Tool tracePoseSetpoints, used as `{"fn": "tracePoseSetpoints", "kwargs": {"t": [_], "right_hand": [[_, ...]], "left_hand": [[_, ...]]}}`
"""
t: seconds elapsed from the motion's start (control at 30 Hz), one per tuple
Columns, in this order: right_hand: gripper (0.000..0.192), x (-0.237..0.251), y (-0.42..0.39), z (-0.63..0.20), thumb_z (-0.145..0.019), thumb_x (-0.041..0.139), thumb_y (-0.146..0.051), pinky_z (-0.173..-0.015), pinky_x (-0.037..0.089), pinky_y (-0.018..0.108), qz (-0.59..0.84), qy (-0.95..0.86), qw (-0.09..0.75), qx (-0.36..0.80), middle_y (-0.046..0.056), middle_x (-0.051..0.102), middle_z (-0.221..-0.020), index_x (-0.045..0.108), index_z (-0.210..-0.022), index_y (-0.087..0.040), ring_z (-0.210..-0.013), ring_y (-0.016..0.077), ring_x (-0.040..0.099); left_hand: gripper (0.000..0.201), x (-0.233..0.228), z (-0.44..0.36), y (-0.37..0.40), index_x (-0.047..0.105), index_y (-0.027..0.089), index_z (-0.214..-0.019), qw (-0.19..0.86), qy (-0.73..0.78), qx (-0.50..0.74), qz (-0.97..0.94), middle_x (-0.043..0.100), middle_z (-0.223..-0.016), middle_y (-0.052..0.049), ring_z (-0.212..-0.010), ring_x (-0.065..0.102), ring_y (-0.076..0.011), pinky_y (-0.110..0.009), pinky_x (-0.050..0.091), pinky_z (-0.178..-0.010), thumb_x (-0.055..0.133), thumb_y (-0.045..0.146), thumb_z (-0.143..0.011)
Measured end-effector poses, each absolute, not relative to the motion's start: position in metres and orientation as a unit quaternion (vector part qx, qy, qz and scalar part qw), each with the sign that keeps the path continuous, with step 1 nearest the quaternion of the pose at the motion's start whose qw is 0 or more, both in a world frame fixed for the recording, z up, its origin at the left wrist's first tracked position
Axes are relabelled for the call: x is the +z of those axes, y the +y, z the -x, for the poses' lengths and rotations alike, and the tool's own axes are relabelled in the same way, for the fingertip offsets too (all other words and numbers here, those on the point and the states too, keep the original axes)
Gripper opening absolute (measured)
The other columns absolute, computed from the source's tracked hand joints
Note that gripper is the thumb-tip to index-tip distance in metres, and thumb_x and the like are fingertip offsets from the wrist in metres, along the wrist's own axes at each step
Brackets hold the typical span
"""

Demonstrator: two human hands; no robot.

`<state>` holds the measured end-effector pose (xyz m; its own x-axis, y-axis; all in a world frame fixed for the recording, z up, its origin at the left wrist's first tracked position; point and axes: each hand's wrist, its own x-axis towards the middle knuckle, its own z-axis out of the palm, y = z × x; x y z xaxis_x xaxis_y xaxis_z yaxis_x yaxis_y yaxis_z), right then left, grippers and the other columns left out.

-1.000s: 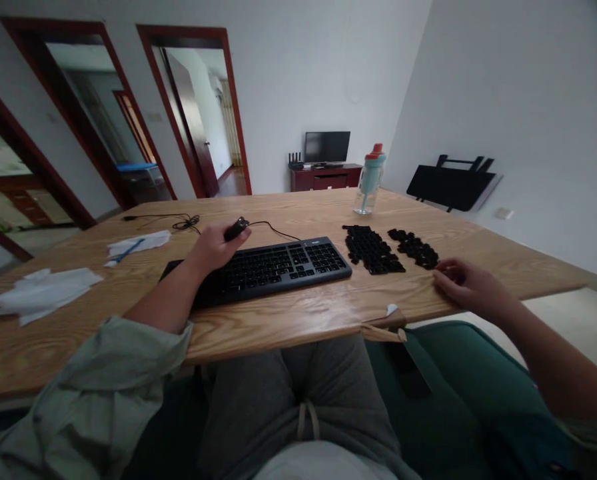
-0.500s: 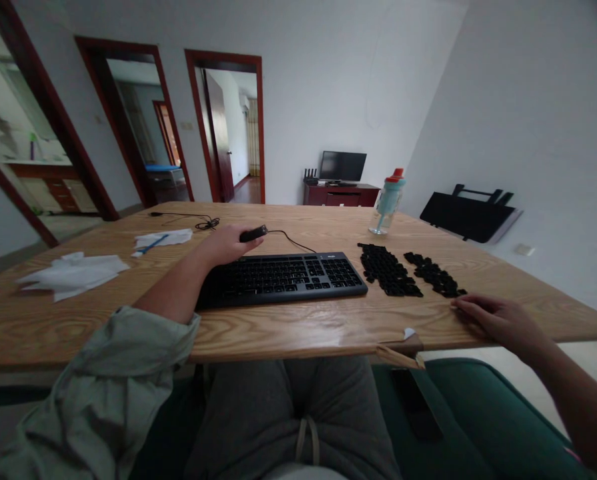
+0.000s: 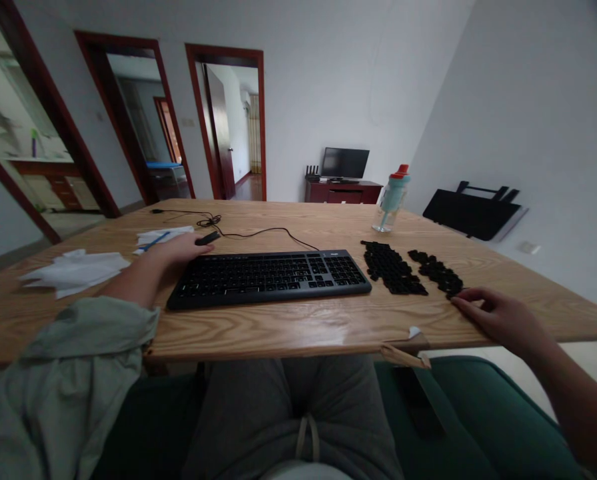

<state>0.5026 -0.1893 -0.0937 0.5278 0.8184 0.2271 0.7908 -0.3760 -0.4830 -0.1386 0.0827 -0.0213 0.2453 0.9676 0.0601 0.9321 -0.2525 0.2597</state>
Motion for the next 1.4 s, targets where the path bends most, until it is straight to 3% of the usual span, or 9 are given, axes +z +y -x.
{"fn": "tracePoseSetpoints", "kwargs": {"t": [0.2, 0.3, 0.53, 0.7, 0.9, 1.2, 1.4], "right_hand": [[0.042, -0.092, -0.193, -0.496, -0.068, 0.058, -0.053, -0.06, 0.042, 0.036, 0.853, -0.418, 0.311, -0.044, 0.004, 0.061, -0.064, 0.069, -0.095, -0.023, -0.063, 0.0256, 0.061], [0.039, -0.093, -0.194, -0.493, -0.07, 0.058, -0.048, -0.064, 0.042, 0.036, 0.851, -0.412, 0.316, -0.08, 0.007, 0.065, -0.075, 0.069, -0.098, -0.022, -0.067, 0.0255, 0.061], [0.041, -0.088, -0.187, -0.498, -0.076, 0.061, -0.051, -0.071, 0.041, 0.038, 0.887, -0.389, 0.246, -0.036, 0.016, 0.07, -0.091, 0.071, -0.102, -0.022, -0.086, 0.0289, 0.063], [0.039, -0.086, -0.186, -0.501, -0.077, 0.061, -0.049, -0.073, 0.04, 0.039, 0.891, -0.389, 0.23, -0.042, 0.02, 0.071, -0.097, 0.074, -0.1, -0.022, -0.084, 0.0286, 0.063], [0.035, -0.088, -0.189, -0.502, -0.08, 0.057, -0.048, -0.073, 0.041, 0.038, 0.891, -0.388, 0.234, -0.026, 0.018, 0.072, -0.092, 0.075, -0.096, -0.022, -0.086, 0.0297, 0.064], [0.038, -0.093, -0.185, -0.505, -0.08, 0.053, -0.052, -0.07, 0.043, 0.035, 0.88, -0.4, 0.255, -0.036, 0.011, 0.07, -0.087, 0.071, -0.098, -0.024, -0.082, 0.0279, 0.064], [0.044, -0.093, -0.184, -0.507, -0.083, 0.044, -0.056, -0.073, 0.044, 0.039, 0.892, -0.401, 0.2, -0.051, 0.014, 0.07, -0.09, 0.071, -0.094, -0.023, -0.087, 0.0322, 0.064]], "left_hand": [[0.061, -0.021, 0.133, 0.079, 0.07, 0.015, -0.096, 0.091, 0.598, 0.096, -0.791, 0.071, -0.091, -0.007, -0.088, 0.063, -0.0263, -0.031, 0.047, -0.077, 0.051, 0.067, -0.071], [0.058, -0.022, 0.135, 0.077, 0.069, 0.012, -0.096, 0.094, 0.596, 0.096, -0.792, 0.071, -0.087, -0.005, -0.084, 0.06, -0.0232, -0.029, 0.045, -0.074, 0.051, 0.064, -0.076], [0.053, -0.021, 0.133, 0.076, 0.069, 0.013, -0.093, 0.092, 0.611, 0.099, -0.78, 0.07, -0.083, -0.002, -0.079, 0.058, -0.0203, -0.026, 0.043, -0.071, 0.055, 0.062, -0.076], [0.055, -0.023, 0.135, 0.079, 0.069, 0.014, -0.091, 0.095, 0.614, 0.095, -0.778, 0.069, -0.082, -0.003, -0.082, 0.061, -0.0223, -0.028, 0.045, -0.072, 0.052, 0.063, -0.074], [0.055, -0.022, 0.135, 0.08, 0.071, 0.018, -0.087, 0.101, 0.628, 0.104, -0.764, 0.071, -0.083, -0.006, -0.088, 0.065, -0.0277, -0.03, 0.048, -0.074, 0.054, 0.067, -0.065], [0.051, -0.018, 0.127, 0.072, 0.072, 0.019, -0.092, 0.072, 0.635, 0.124, -0.759, 0.072, -0.084, -0.007, -0.089, 0.066, -0.0294, -0.033, 0.05, -0.078, 0.056, 0.06, -0.067], [0.053, -0.025, 0.138, 0.079, 0.073, 0.015, -0.091, 0.127, 0.621, 0.124, -0.763, 0.073, -0.092, -0.011, -0.09, 0.066, -0.03, -0.038, 0.05, -0.084, 0.06, 0.061, -0.067]]}}
